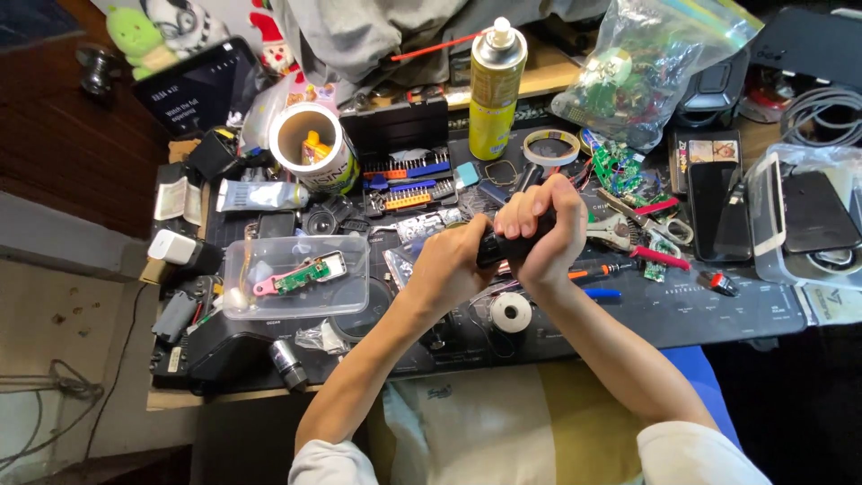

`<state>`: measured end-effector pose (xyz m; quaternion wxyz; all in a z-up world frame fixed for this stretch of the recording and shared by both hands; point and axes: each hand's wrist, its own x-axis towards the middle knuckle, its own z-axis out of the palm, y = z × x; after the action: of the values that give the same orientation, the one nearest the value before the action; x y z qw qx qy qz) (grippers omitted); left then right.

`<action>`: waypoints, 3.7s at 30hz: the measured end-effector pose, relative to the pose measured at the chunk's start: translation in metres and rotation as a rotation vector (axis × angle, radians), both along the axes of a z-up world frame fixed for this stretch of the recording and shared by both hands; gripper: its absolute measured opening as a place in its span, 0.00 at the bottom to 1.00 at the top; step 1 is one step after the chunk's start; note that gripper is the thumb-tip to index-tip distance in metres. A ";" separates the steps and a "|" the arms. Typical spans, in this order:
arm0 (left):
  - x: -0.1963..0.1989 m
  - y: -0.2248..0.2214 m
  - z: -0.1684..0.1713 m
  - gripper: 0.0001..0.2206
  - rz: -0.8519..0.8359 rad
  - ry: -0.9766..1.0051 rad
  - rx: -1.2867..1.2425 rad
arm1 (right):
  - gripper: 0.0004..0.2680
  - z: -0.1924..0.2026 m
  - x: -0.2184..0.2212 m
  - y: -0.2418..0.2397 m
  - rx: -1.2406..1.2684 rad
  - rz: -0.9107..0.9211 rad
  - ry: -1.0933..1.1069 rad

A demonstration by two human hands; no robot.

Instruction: Disassembling and repairing internal parts of an electronic device using a screwdriver and pliers.

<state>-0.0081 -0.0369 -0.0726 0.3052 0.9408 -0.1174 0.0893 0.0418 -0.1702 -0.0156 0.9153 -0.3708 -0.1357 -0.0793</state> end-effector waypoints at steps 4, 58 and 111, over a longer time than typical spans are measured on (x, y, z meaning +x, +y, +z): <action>0.003 0.000 0.012 0.23 -0.010 0.005 -0.095 | 0.15 0.013 0.004 0.000 -0.041 0.012 -0.040; -0.253 0.086 -0.028 0.35 0.194 0.293 -1.282 | 0.08 -0.009 0.024 -0.149 -1.706 0.163 -0.703; -0.266 0.131 -0.017 0.22 0.392 0.054 -1.244 | 0.25 -0.018 -0.022 0.120 -1.143 0.457 -0.992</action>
<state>-0.2744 0.0940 -0.0891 0.7737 0.5943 0.1376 0.1711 0.0201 -0.0500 -0.0335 0.4091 -0.6680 -0.6205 0.0365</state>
